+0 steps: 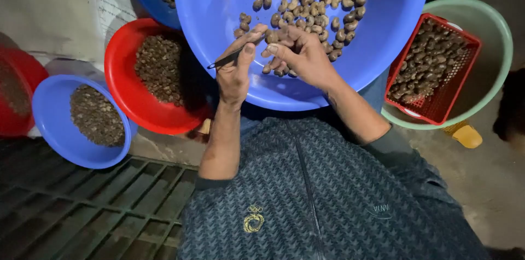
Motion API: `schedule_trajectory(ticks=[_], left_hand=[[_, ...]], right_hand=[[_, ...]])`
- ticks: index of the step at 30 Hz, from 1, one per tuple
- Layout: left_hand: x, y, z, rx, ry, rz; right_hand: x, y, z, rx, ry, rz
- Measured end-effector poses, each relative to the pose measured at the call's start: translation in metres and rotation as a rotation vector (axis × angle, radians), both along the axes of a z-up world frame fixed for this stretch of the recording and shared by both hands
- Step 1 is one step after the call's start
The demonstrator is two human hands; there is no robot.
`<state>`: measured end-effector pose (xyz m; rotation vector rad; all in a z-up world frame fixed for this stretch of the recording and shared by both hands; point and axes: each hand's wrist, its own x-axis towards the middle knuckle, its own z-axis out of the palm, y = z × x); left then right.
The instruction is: Manually peeling nuts using a small metal tool and sorting them into different colored plastic basins.
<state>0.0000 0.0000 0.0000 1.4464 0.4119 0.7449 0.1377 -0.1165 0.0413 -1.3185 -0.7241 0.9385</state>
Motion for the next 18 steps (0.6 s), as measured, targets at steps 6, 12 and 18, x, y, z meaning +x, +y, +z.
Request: schedule_trajectory(ticks=[6,12,18], left_hand=[[0.005,-0.003,0.012,-0.006,0.094,0.027],[0.002,-0.007,0.014,-0.155,0.242,0.005],[0.009,-0.010,0.020,-0.113,0.340,-0.052]], right_hand=[[0.007,-0.010,-0.015,0.037,0.131,0.020],[0.051,-0.107,-0.009,-0.146,-0.251,-0.383],[0.097,-0.234,-0.067,-0.246,-0.584,-0.675]])
